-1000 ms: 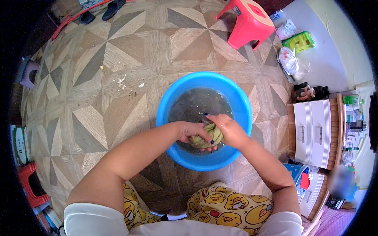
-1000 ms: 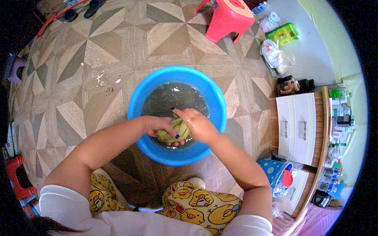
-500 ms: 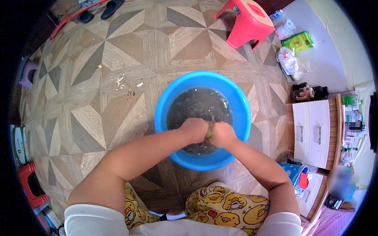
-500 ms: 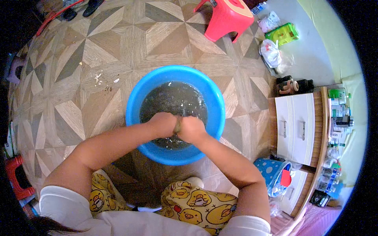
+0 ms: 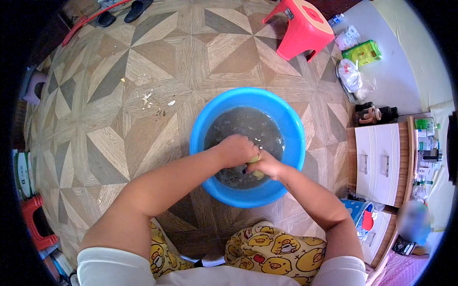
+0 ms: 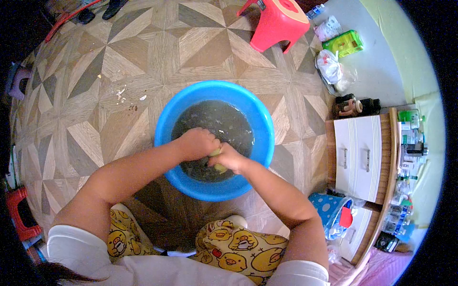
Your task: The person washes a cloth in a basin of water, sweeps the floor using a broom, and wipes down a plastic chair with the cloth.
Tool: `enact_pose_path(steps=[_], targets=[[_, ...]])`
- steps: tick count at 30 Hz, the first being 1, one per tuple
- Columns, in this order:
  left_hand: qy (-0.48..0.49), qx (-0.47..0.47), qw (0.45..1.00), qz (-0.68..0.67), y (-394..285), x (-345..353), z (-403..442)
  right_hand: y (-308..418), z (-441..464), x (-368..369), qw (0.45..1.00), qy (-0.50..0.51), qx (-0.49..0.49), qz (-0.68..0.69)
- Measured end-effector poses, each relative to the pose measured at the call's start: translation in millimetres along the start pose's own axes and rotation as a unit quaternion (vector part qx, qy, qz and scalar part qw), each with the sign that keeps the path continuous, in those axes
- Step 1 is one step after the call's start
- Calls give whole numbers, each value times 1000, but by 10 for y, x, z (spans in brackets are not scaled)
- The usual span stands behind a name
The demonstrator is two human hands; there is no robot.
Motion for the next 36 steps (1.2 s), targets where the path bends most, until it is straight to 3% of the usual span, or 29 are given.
enact_pose_path(steps=[1, 3, 10, 16, 18, 19, 20, 21, 23, 25, 27, 28, 29, 31, 32, 33, 34, 35, 36], targets=[[-7, -6, 1000, -10, 12, 1, -10, -6, -5, -10, 1000, 0, 0, 0], [-1, 5, 1000, -21, -23, -2, -42, -31, -49, 120, 993, 99, 18, 57], [3, 28, 1000, 9, -121, -31, -56, -155, -226, 311, 954, 137, 170, 207], [-25, 32, 999, 31, -120, -50, -45, -185, -175, 228, 989, 41, 134, 48], [-22, 33, 999, 37, -126, -40, -46, -154, -185, 149, 993, -67, 93, 17], [-19, 34, 998, 42, -129, -40, -40, -158, -192, 181, 993, -68, 93, 19], [-19, 35, 998, 42, -132, -40, -35, -81, -200, 139, 991, -118, 43, -47], [-25, 29, 998, 49, -127, -48, -33, 6, -217, 92, 980, -166, -6, -112], [-32, 24, 998, 56, -122, -53, -25, 40, -182, 55, 973, -155, -55, -164], [23, -17, 999, 33, -66, -14, 19, 143, -202, 20, 960, -146, -104, -217], [62, -35, 997, -18, -5, -8, 62, 303, -231, -44, 905, -166, -129, -370], [104, -54, 991, -70, 43, 23, 69, 324, -233, -111, 904, -168, -130, -370], [104, -53, 991, -70, 85, -3, 84, 403, -261, -131, 855, -169, -187, -454], [220, -93, 889, -389, 139, 127, 53, 642, -443, -15, 722, -150, -354, -576], [220, -93, 889, -390, 197, 113, 57, 711, -482, -64, 722, -150, -353, -576], [262, -157, 760, -573, 216, 187, -2, 811, -605, 49, 653, -101, -445, -604], [290, -213, 589, -724, 172, 235, -71, 872, -746, 179, 574, -51, -531, -622], [297, -198, 480, -801, 80, 272, -104, 951, -856, 259, 535, -39, -571, -622], [297, -199, 480, -801, 29, 355, -137, 997, -880, 282, 535, -38, -571, -621]])
Point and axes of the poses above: each hand's wrist, its own z-axis towards the middle knuckle, its own x-axis out of the palm, y = z × x, the point moved 7 cm from there along z, towards the middle knuckle, and after that the axes turned 12 degrees about z, right-handed, at the moved point
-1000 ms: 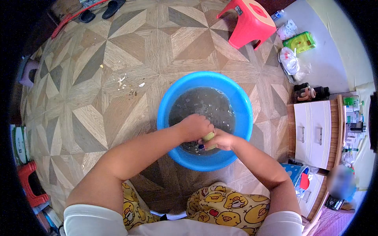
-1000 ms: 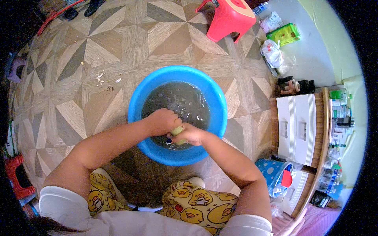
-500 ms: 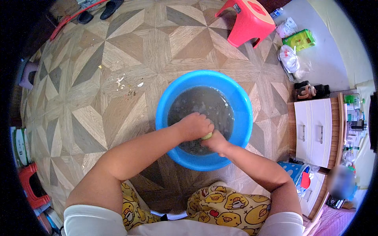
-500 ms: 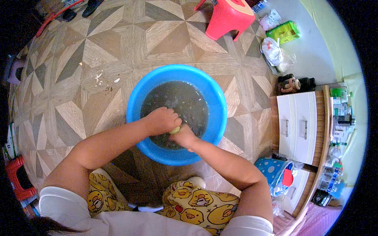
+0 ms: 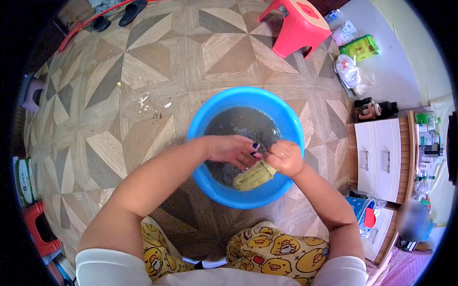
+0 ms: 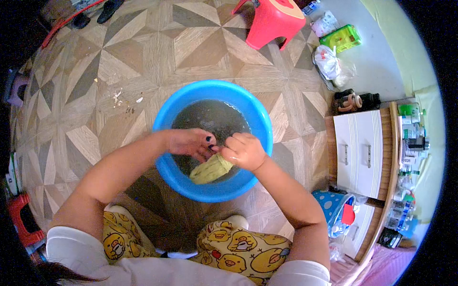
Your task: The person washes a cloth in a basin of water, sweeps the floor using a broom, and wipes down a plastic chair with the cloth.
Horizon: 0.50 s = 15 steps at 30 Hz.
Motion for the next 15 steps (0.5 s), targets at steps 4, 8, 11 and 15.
enact_pose_path(steps=[4, 8, 11, 15], targets=[[194, 81, 963, -170, 15, 507, -33, 91, 95, -175, 991, -102, -86, -33], [347, 102, 908, -212, -126, 1046, -158, 93, 119, -265, 983, -158, -80, -48], [229, 74, 950, -200, -51, 1102, -60, 83, 109, -229, 984, -157, -80, -34], [82, 6, 980, -180, 193, 809, 124, -21, -25, -161, 989, -118, -51, -78]])
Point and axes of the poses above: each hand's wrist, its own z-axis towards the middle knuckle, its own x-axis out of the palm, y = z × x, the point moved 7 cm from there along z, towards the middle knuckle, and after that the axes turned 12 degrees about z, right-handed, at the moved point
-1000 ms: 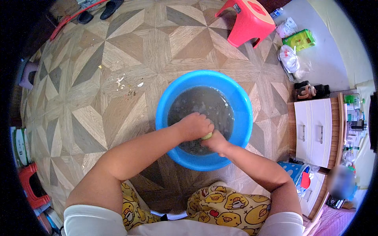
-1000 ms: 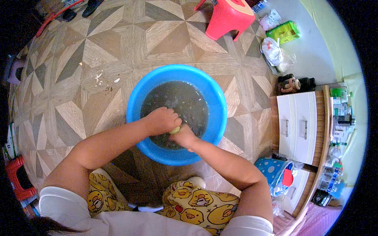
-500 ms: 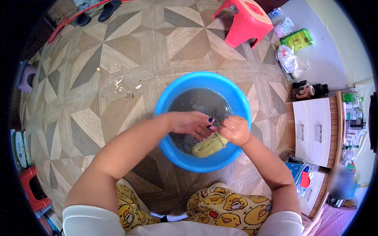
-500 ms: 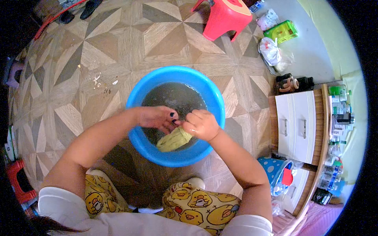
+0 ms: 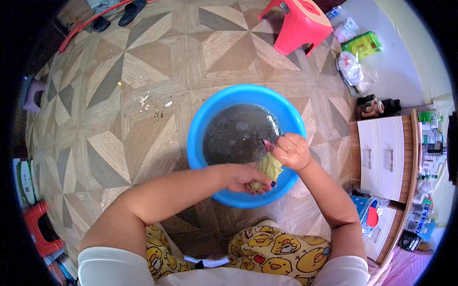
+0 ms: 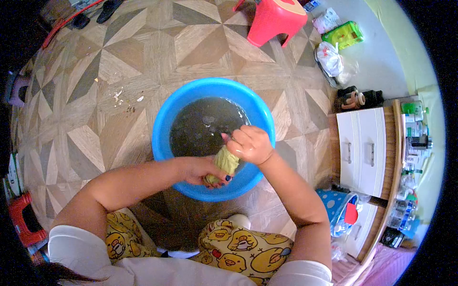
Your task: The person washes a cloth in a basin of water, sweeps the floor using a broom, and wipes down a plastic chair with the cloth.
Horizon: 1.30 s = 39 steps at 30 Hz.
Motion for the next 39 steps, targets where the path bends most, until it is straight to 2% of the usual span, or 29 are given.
enact_pose_path(steps=[2, 3, 4, 5, 6, 7, 8, 9, 10, 11, 12, 13, 14, 15, 17, 18, 19, 20, 21, 25, 27, 29, 33, 34, 35, 36, 37, 38, 39], targets=[[-140, -11, 983, 120, -69, -254, -16, -93, -64, 159, 988, 127, 77, -35], [-139, -11, 983, 119, -139, -266, -20, -56, -82, 173, 988, 128, 78, -35], [-230, -76, 929, 279, -203, -413, -85, -124, -160, 265, 968, 172, 183, -10], [-311, -138, 838, 427, -286, -535, -175, -176, -269, 364, 934, 214, 285, 16], [-345, -96, 761, 541, -403, -575, -197, -120, -288, 416, 934, 215, 285, 16], [-345, -95, 762, 540, -399, -596, -216, -146, -400, 505, 898, 226, 372, 58], [-355, -83, 685, 631, -472, -591, -239, -156, -531, 600, 853, 235, 456, 99], [-360, -69, 598, 712, -539, -562, -257, -108, -564, 674, 852, 237, 456, 99], [-361, -69, 599, 712, -546, -563, -280, -75, -707, 814, 784, 224, 539, 211], [-329, -65, 550, 765, -551, -516, -277, -8, -846, 951, 697, 205, 609, 319], [-295, -62, 497, 814, -562, -460, -283, 42, -891, 1024, 696, 204, 609, 321], [-295, -65, 498, 813, -645, -380, -350, 120, -983, 1131, 613, 154, 656, 412], [-270, -11, 471, 840, -758, -205, -389, 198, -1049, 1214, 519, 101, 690, 495], [-244, 44, 442, 862, -859, -33, -430, 180, -998, 1167, 517, 103, 690, 496], [-212, 61, 427, 877, -935, 84, -471, 363, -958, 1120, 314, 193, 721, 586], [-180, 79, 410, 890, -939, 141, -463, 374, -968, 1111, 314, 194, 722, 585], [-181, 81, 410, 890, -944, 121, -468, 454, -938, 1118, 262, 177, 703, 636], [-173, 135, 369, 903, -946, 162, -489, 519, -892, 1123, 209, 159, 680, 685], [-163, 188, 325, 912, -940, 201, -508, 507, -858, 1097, 209, 159, 680, 685], [-182, 251, 299, 902, -1016, 166, -529, 439, -618, 971, 193, 120, 636, 737], [-186, 287, 242, 908, -1056, 234, -570, 446, -601, 967, 176, 111, 632, 747], [-200, 307, 243, 898, -1070, 253, -596, 454, -576, 976, 155, 77, 622, 764], [-217, 291, 277, 890, -1032, 189, -597, 477, -577, 982, 144, 88, 633, 756], [-217, 291, 277, 890, -1050, 245, -626, 423, -702, 1077, 213, 133, 642, 725], [-211, 245, 331, 886, -1066, 238, -628, 367, -806, 1152, 281, 178, 645, 689], [-206, 197, 380, 880, -1083, 211, -630, 339, -852, 1199, 285, 178, 642, 689], [-210, 196, 376, 881, -1060, 185, -619, 99, -850, 1160, 604, 272, 584, 469], [-255, 195, 405, 856, -1044, 88, -611, -12, -713, 1055, 825, 320, 432, 175], [-298, 193, 434, 828, -1054, 10, -618, -39, -549, 952, 825, 320, 430, 178]])
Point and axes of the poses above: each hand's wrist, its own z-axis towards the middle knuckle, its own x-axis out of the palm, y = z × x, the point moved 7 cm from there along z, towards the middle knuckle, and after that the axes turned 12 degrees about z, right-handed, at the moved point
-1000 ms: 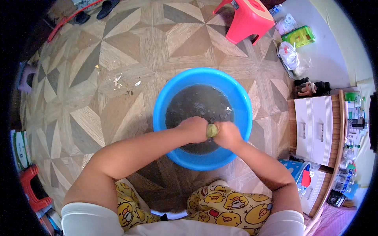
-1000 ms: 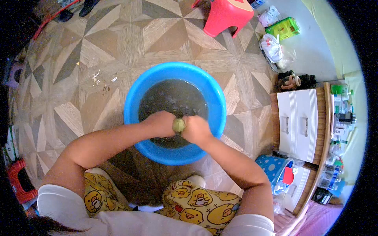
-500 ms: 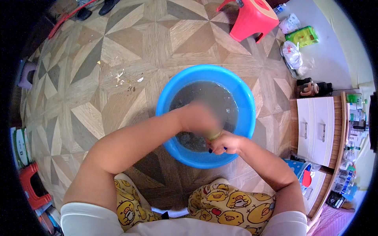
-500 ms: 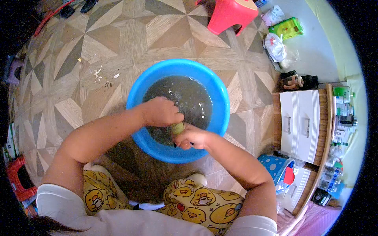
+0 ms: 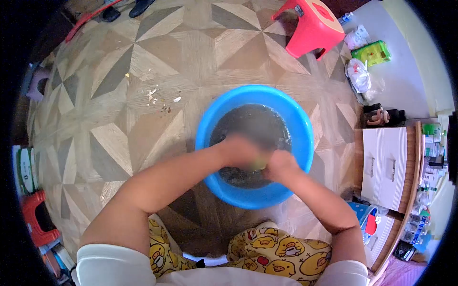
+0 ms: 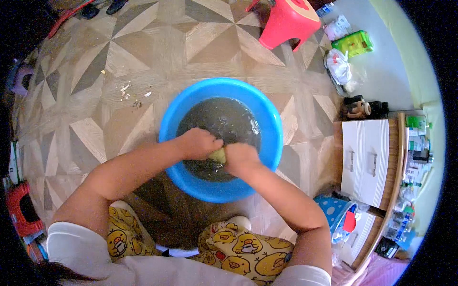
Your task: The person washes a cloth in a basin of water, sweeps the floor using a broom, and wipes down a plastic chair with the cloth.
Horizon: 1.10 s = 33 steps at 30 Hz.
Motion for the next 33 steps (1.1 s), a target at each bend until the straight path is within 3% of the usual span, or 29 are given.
enact_pose_path(steps=[2, 3, 4, 5, 8, 12, 14, 19, 21, 22, 24, 26, 27, 28, 29, 32, 33], targets=[[31, -28, 998, 37, 17, -3, 61, 230, -15, -482, 986, 16, 89, -144], [-31, -28, 998, 38, 36, -92, 98, 240, -23, -541, 986, 14, 88, -142], [-93, -27, 995, 38, 56, -176, 125, 277, -39, -688, 984, -59, 66, -153], [-94, -44, 994, 46, 129, -111, 158, 300, -71, -819, 977, -132, 43, -163], [-95, -14, 993, 64, 117, -135, 211, 193, -121, -901, 963, -218, -24, -158], [-59, -41, 997, 20, 61, -26, 145, 107, -115, -802, 958, -180, 1, -222], [-112, -41, 991, 65, 15, -97, 128, 272, -196, -913, 948, -243, -49, -197], [-68, 3, 988, 142, 106, 68, 146, 15, -129, -881, 957, -244, -11, -154], [-173, -22, 972, 158, 165, 3, 107, -33, -118, -875, 957, -251, -18, -141], [-172, -20, 973, 155, 163, 19, 98, -72, -123, -870, 963, -249, -3, -108], [-125, -100, 984, 80, 317, 83, 91, -150, -136, -863, 966, -249, 16, -73], [-118, -120, 984, 52, 385, 100, 113, -282, -149, -859, 961, -273, 40, -15], [-141, -174, 975, 3, 479, 93, 101, -344, -142, -830, 960, -276, 45, -14], [-163, -227, 959, -46, 571, 95, 84, -495, -138, -793, 947, -285, 72, 130], [-152, -240, 956, -72, 614, 124, 91, -629, -156, -754, 913, -289, 98, 270], [-186, -242, 937, -169, 611, 122, 87, -460, -231, -835, 880, -349, 68, 314], [-202, -231, 901, -305, 560, 107, 116, -322, -274, -858, 886, -341, 67, 307]])
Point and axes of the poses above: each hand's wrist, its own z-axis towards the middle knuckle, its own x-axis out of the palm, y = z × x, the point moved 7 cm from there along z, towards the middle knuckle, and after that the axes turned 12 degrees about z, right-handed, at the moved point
